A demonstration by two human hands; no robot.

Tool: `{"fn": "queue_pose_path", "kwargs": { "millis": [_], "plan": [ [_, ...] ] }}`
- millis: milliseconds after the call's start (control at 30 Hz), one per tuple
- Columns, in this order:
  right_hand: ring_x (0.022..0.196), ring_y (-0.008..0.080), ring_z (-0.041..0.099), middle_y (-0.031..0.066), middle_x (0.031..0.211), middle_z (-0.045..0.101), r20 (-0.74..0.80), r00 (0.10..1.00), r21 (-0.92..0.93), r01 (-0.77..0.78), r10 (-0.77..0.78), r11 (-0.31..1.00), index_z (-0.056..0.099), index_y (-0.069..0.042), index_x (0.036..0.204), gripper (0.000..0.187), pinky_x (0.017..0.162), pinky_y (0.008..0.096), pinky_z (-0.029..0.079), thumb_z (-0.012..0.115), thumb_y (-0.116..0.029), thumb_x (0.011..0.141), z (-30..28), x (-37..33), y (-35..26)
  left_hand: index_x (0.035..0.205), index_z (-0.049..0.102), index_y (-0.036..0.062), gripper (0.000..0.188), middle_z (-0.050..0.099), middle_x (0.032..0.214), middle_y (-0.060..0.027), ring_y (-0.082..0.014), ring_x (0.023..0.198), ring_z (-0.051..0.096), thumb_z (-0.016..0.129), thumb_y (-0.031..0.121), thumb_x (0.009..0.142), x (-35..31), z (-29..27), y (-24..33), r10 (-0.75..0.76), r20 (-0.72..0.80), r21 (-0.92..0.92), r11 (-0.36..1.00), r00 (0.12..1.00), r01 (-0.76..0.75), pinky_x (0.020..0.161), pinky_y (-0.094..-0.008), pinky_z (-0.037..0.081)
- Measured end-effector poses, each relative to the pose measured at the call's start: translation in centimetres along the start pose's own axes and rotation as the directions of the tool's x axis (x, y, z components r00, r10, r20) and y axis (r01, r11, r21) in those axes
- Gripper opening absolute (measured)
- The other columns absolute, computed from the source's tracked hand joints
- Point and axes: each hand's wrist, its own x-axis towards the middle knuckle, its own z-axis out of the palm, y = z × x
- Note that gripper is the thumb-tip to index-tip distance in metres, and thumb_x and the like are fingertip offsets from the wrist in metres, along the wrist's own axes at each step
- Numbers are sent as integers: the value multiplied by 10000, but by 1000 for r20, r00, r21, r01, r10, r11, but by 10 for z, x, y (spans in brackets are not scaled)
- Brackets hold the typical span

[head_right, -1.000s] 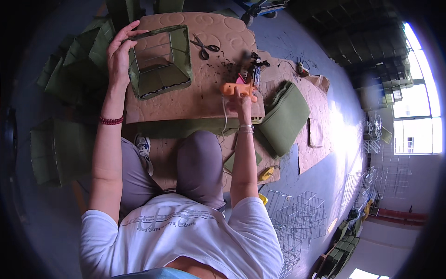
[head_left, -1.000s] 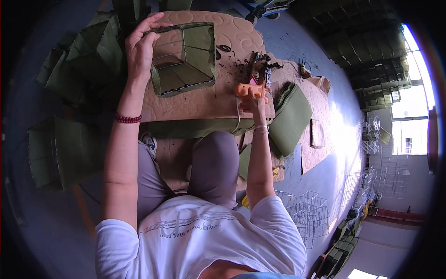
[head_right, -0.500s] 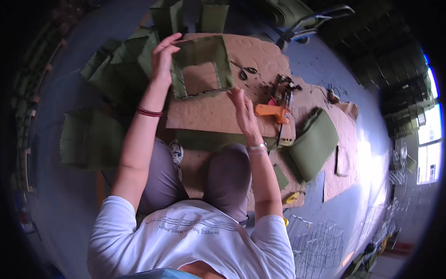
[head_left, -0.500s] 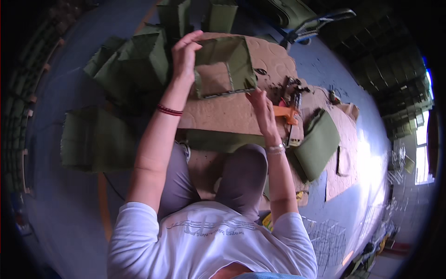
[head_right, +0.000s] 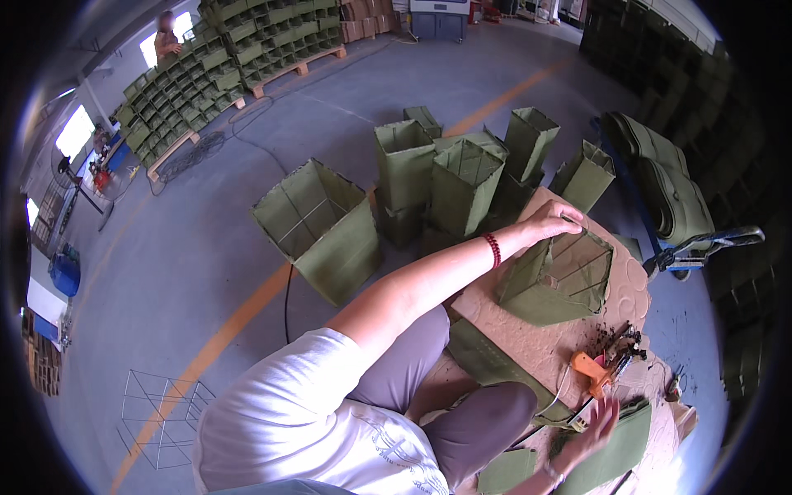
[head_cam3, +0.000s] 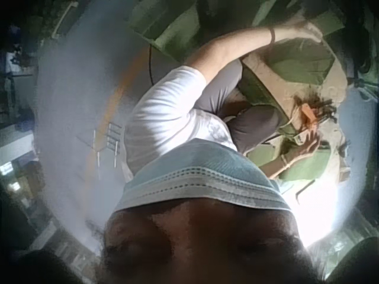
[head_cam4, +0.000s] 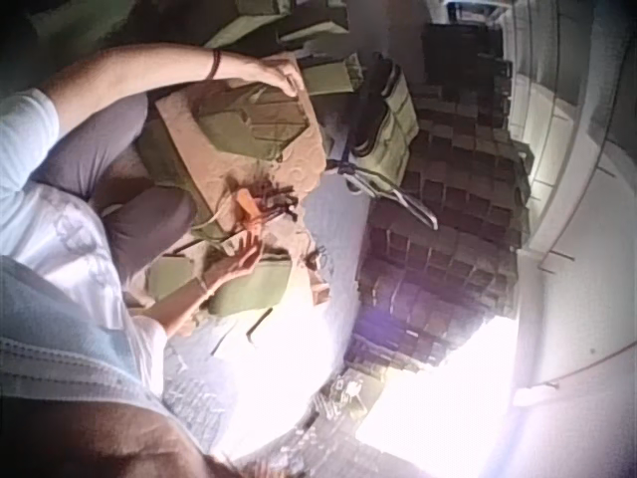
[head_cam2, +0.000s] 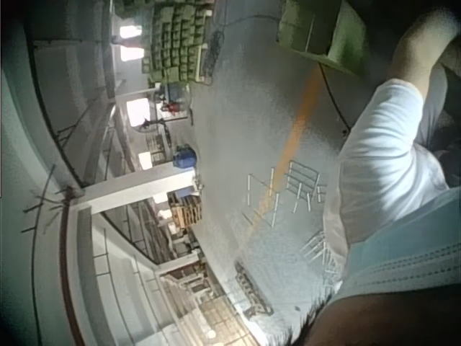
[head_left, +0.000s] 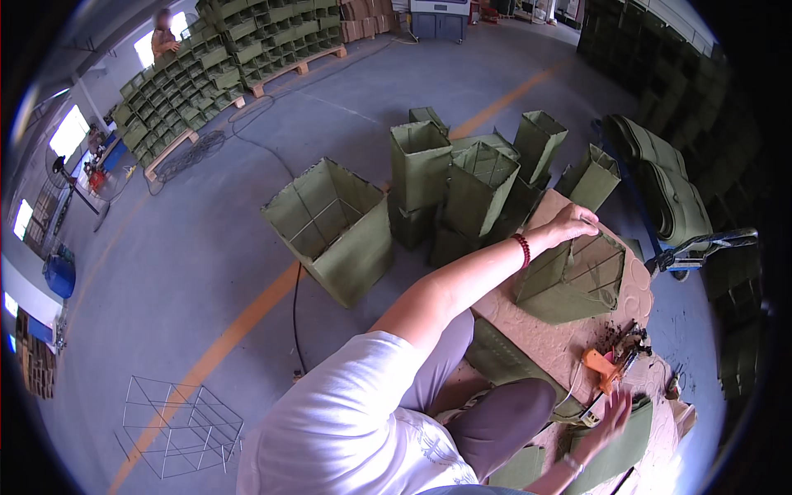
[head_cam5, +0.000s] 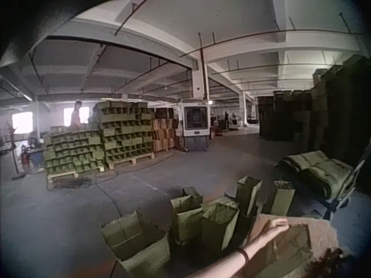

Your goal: Assemble fabric-covered metal frames into box structures using a hot glue gun and scissors.

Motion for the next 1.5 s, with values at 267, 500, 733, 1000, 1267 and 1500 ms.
{"fn": "queue_pose_path", "kwargs": {
  "millis": [267, 500, 733, 1000, 1267, 1500],
  "plan": [
    [1195, 281, 553, 179, 1307, 558, -202, 978, 3, -47, 46, 999, 473, 9, 1355, 522, 1007, 391, 436, 443, -367, 995, -184, 4, 119, 1087, 651, -48, 354, 706, 987, -173, -240, 929, 680, 685, 214, 851, 6, -19, 31, 145, -198, 111, 986, 969, -124, 816, -318, 527],
    [1136, 269, 583, 195, 1222, 604, -732, 662, -32, -272, 163, 962, 499, 8, 1332, 493, 965, 366, 468, 445, -344, 992, -311, -356, 129, 1073, 641, 39, 157, 668, 991, -89, -206, 894, 622, 573, 70, 934, -72, 89, 154, 708, -91, 366, 678, 701, -638, 795, -295, 492],
    [1019, 321, 649, 200, 1091, 653, -753, 180, 634, -57, 633, 771, 524, 62, 1205, 390, 865, 397, 554, 593, -230, 956, -283, -394, 153, 1186, 622, 16, 289, 624, 1178, -141, -299, 1130, 570, 591, 94, 910, -182, 214, 112, 322, 896, 191, 342, 306, -920, 988, -391, 441],
    [753, 247, 702, 124, 898, 682, -776, 112, 475, -544, 621, 692, 614, 32, 1028, 441, 622, 353, 569, 511, -394, 975, -303, -422, 140, 1232, 592, 1, 329, 600, 1233, -150, -312, 1194, 538, 579, 123, 926, -217, 256, 80, 124, 947, 169, 591, 296, -789, 1016, -386, 423],
    [846, 259, 701, 165, 942, 682, -348, 206, 443, -824, 915, 354, 624, 61, 984, 672, 716, 362, 585, 533, -601, 911, -279, -467, 103, 1256, 577, -3, 328, 593, 1263, -153, -303, 1206, 547, 543, 120, 954, -207, 220, 90, 14, 933, 283, 591, 360, -756, 1017, -376, 423],
    [832, 233, 692, 139, 876, 667, -318, 327, 604, -654, 890, 456, 572, 38, 1076, 541, 749, 335, 585, 544, -489, 955, -263, -447, 130, 1220, 598, -10, 307, 605, 1236, -164, -304, 1189, 560, 567, 90, 931, -208, 217, 97, 57, 924, 268, 610, 378, -746, 1000, -378, 435]
  ]
}}
